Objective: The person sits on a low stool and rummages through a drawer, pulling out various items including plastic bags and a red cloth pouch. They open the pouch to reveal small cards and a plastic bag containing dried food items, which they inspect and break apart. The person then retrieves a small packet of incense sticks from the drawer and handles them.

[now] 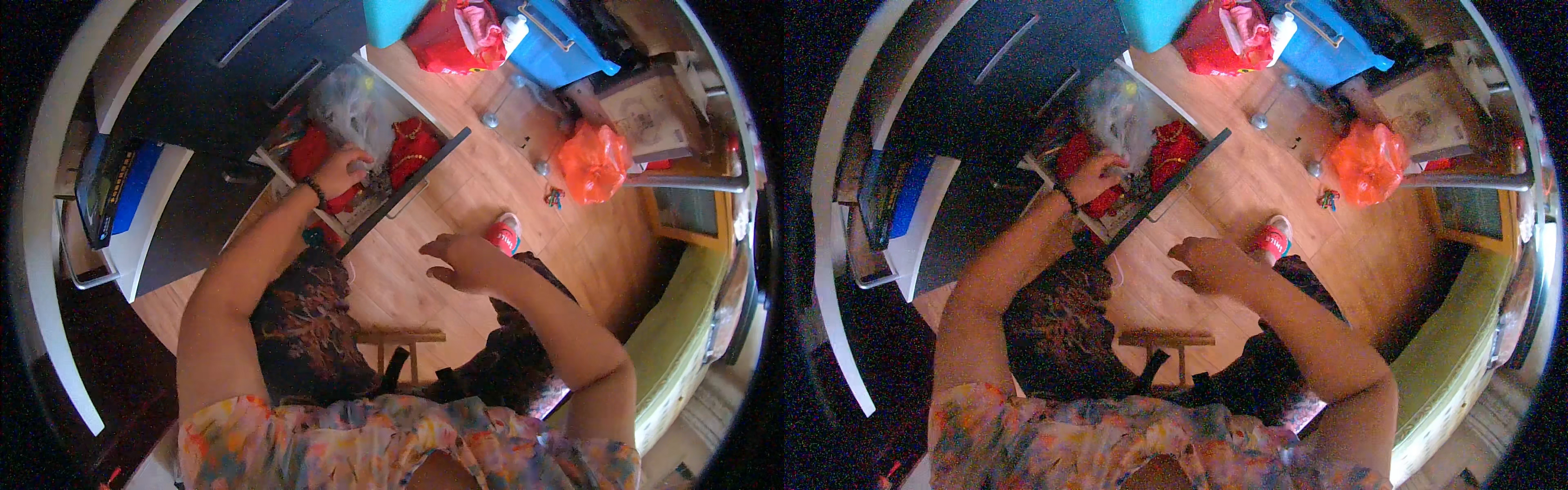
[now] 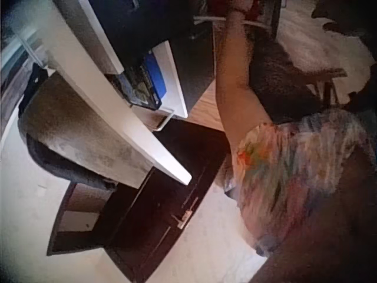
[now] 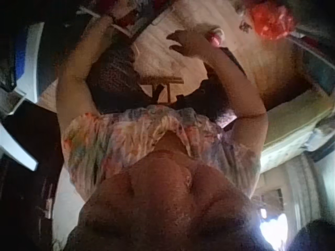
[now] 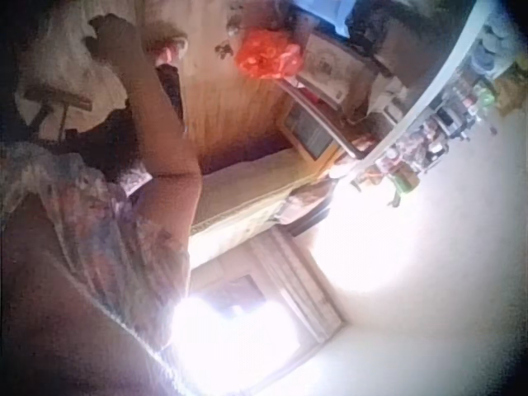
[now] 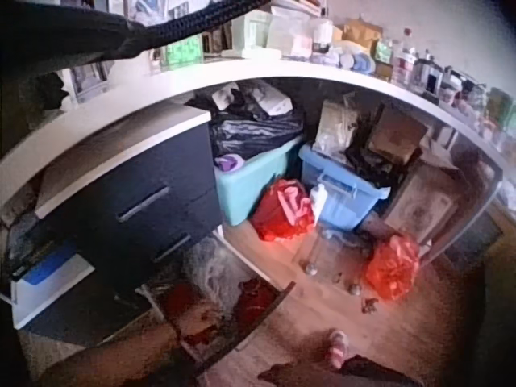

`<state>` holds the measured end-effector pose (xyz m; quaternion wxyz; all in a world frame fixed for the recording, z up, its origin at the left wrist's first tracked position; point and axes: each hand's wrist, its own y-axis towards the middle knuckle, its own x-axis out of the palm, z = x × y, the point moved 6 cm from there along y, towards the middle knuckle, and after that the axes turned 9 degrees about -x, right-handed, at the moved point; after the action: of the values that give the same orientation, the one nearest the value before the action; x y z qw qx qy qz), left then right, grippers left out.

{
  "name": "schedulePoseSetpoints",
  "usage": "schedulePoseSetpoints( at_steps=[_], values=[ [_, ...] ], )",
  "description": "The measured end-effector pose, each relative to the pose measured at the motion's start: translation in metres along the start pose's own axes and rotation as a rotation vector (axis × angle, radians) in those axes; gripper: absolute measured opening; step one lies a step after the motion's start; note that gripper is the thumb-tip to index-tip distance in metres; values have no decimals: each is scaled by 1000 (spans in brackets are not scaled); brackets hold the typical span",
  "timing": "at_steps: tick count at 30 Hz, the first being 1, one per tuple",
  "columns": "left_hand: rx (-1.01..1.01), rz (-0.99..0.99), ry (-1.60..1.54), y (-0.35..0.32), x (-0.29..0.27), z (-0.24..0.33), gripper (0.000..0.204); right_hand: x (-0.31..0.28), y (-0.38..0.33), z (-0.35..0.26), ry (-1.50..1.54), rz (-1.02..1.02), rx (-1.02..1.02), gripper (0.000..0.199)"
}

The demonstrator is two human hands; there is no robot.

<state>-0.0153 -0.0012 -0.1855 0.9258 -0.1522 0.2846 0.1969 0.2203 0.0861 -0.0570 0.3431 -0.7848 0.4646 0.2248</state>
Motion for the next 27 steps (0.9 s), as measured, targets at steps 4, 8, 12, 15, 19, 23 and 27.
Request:
schedulePoseSetpoints(
  at_steps=[4,8,12,15,19,23,27],
  values=[
    [-334,121,-581,-11,8,-10,16,-12,51,29,9,282,-41,52],
    [-226,58,-768,-20,7,-15,13,-32,130,43,-278,757,-34,70],
    [-319,-13,-631,-25,-2,-18,14,22,192,106,75,528,292,53],
    [-160,297,-77,-6,-31,-29,50,47,179,105,120,697,195,22],
    [-26,479,681,33,-59,6,76,38,148,93,91,966,31,23],
    [28,742,551,53,-117,24,72,50,137,97,309,1194,14,31],
    [330,853,381,44,-146,54,48,40,119,94,494,1253,50,25]
  ],
)
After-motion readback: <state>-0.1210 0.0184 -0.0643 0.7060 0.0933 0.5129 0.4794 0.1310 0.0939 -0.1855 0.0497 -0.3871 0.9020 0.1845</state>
